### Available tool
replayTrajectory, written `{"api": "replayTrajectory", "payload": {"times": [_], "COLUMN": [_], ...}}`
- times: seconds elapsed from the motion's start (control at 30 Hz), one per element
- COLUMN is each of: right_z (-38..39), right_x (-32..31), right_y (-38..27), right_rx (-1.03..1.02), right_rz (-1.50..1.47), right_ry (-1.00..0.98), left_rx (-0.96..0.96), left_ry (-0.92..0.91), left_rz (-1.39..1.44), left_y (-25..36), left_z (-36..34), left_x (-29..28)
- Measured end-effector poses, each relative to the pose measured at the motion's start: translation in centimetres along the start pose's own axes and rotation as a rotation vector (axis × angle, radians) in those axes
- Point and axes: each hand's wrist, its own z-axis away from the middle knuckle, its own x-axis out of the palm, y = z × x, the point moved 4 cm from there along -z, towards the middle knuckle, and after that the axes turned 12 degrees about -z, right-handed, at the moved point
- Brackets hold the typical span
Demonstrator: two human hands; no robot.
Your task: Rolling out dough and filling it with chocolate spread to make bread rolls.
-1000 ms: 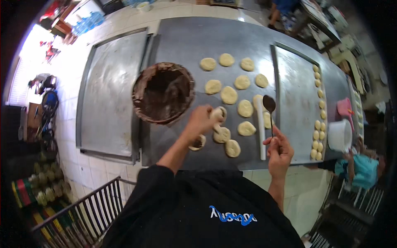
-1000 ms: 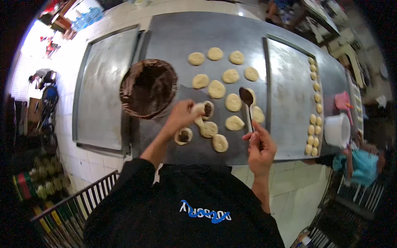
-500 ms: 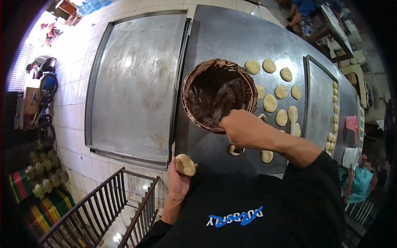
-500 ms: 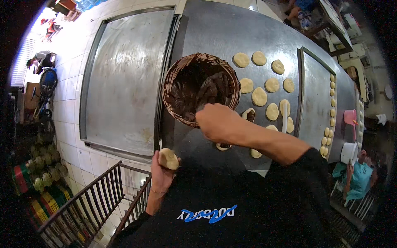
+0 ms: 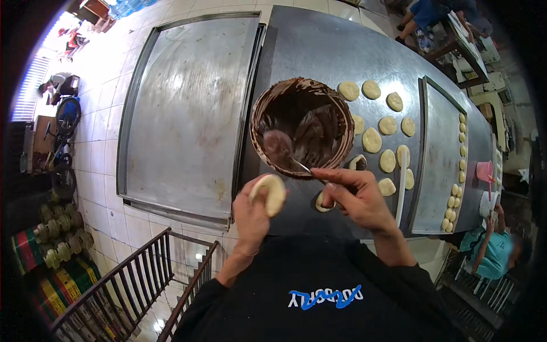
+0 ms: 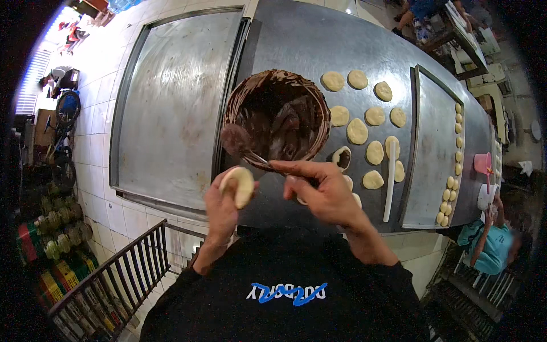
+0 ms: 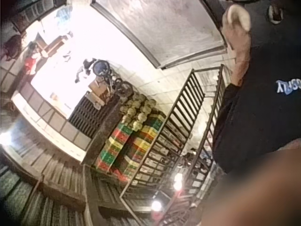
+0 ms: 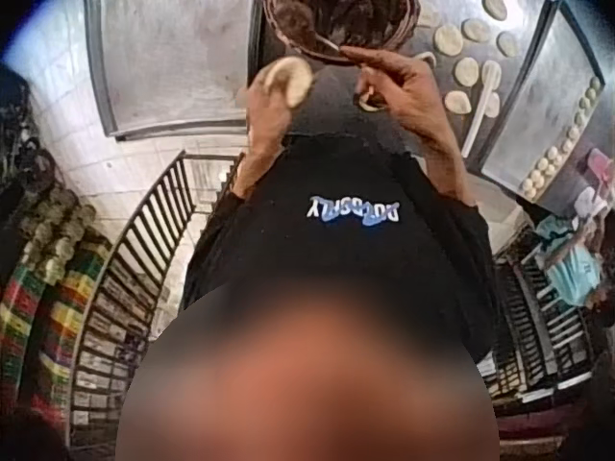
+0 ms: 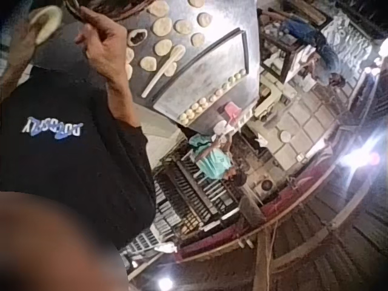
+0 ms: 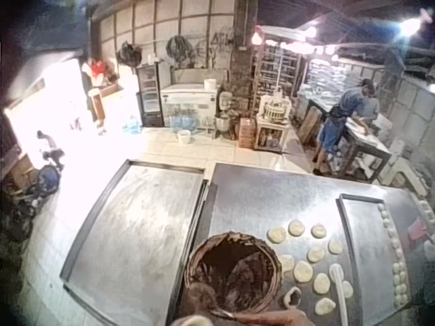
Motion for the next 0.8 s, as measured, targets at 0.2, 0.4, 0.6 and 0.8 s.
{"api": "replayTrajectory", "payload": {"times": [0.2, 0.4, 0.6, 0.8], "right_z": [3.6, 9.5, 16.4, 24.5], "right_x": [1.4, -7.1, -16.6, -24.5], "right_y": [2.4, 4.7, 4.9, 7.4], "right_rx": [-0.076, -0.535, -0.636, -0.512], "right_rz": [-0.688, 0.073, 0.745, 0.286], "right_ry": [-0.066, 0.208, 0.617, 0.962], "left_rx": [0.163, -0.171, -0.051, -0.284], "left_ry": [-0.409, -0.437, -0.401, -0.559], "left_rz": [-0.164, 0.538, 0.377, 0.12], "left_y": [1.4, 3.3, 2.1, -2.7], "left_z": [3.3, 4.0, 3.0, -3.8], "left_x": [8.2, 11.5, 15.2, 22.4]}}
